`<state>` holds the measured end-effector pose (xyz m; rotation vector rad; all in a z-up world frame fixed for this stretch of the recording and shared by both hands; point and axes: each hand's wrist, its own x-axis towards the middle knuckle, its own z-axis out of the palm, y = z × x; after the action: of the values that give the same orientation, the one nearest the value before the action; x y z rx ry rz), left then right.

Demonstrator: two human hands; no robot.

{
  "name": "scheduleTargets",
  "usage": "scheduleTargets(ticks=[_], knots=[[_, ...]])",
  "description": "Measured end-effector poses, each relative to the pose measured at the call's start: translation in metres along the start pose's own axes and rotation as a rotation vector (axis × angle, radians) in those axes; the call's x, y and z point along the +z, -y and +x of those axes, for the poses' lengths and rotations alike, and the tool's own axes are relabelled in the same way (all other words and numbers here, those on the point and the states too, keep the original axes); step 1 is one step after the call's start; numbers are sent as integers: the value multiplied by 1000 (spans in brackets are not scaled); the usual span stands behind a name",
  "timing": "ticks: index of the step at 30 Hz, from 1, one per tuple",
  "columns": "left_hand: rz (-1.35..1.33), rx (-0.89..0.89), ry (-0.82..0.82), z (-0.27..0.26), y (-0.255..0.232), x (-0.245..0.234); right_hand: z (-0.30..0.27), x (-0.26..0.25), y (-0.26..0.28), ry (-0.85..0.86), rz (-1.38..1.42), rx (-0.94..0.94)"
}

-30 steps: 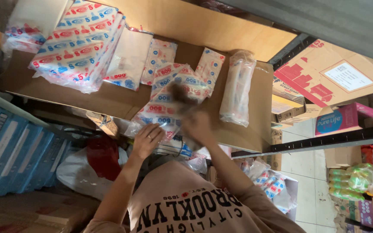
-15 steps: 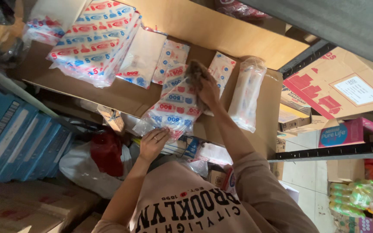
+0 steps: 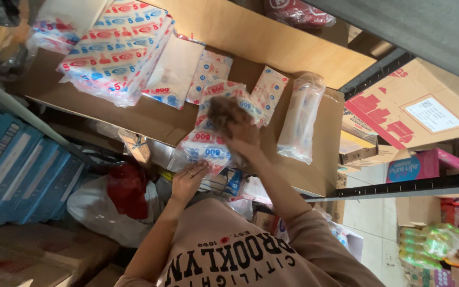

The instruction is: The person repeatedly wipes the surfaces of plastic-wrapped packages with a cloth, then places them into a cardboard box. The person handles multiple packages one at a time, wiping each before stacking them in the box.

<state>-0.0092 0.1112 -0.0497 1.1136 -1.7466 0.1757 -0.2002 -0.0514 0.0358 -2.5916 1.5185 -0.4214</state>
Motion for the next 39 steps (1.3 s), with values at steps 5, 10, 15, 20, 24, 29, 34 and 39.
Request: scheduleTargets(ticks=[5,10,15,20,24,29,34,39], knots=[[13,-49,20,-10,5,6,-44,-8,64,-120,-126,-377],[9,-46,29,-9,7,4,-39,-15,73,-117,-32,-401],[20,-21,6,1,-1,-2,12,-9,34,103,135,-45],[16,-22,31,4,-6,-7,62,10,-23,-330,165,-217],[19,-23,41,4,-8,-7,89,15,-62,-405,155,-33],[36,-14,6,-5,-6,-8,97,5,-63,-247,125,322],[98,-86,-58,-22,-1,-2,68,-15,-6,-152,68,23],[175,-151,-69,-32,6,9,22,-11,67,79,-83,-196]])
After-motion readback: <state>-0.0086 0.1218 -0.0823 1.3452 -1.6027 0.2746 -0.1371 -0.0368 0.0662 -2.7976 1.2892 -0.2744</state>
